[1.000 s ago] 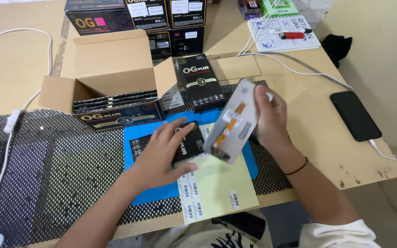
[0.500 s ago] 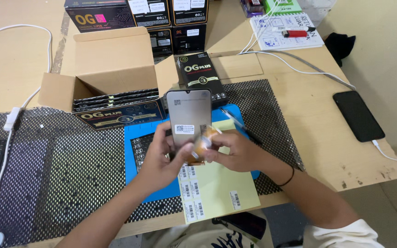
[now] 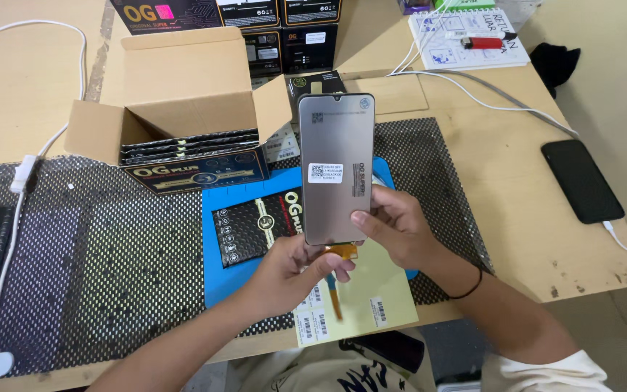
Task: The person repeatedly unpacks a smartphone screen from an OG PLUS box, removes the protective film, applies a label, writes on it with a pen, and repacks the screen. This cycle is performed multiple times on a workbench with stacked boxes and a charging phone nearby.
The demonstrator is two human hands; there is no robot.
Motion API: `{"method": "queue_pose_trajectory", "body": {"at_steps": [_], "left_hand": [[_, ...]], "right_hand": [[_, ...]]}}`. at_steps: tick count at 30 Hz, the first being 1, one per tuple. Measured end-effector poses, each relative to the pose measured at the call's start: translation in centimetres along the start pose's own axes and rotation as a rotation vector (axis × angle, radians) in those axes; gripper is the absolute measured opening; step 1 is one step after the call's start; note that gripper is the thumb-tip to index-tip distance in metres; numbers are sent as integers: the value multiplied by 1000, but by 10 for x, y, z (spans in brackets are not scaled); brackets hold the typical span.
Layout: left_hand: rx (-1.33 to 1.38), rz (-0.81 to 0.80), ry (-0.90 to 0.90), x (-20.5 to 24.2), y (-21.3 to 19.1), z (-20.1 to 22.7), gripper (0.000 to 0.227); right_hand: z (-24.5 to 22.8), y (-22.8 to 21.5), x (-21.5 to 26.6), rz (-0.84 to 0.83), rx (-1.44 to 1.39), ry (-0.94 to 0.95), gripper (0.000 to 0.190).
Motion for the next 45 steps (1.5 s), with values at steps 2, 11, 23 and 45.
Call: {"method": "queue_pose_trajectory", "body": {"at_steps": [2,11,23,45], "left_hand": [[37,-4,-23,1,1,12,17],[138,119,-108,3,1,4,23],[218,114,-132,4,-3,-5,36],[-19,264,-24,3,-9,-17,22]], "right_hand": [[3,-3,3,13,15,2,17],[-6,7,0,55,-3,-7,16],[-3,8,3,65,14,-27,13],[-3,24,-1,6,105,-32,8]]}}
Point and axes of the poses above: each hand's wrist, its own x-axis away from the middle knuckle, its own y-axis out of the palm, z = x × y, the point moved 5 cm from there along -x, towards the middle knuckle, and after that the axes turned 11 degrees about -x, right-handed, at the moved point
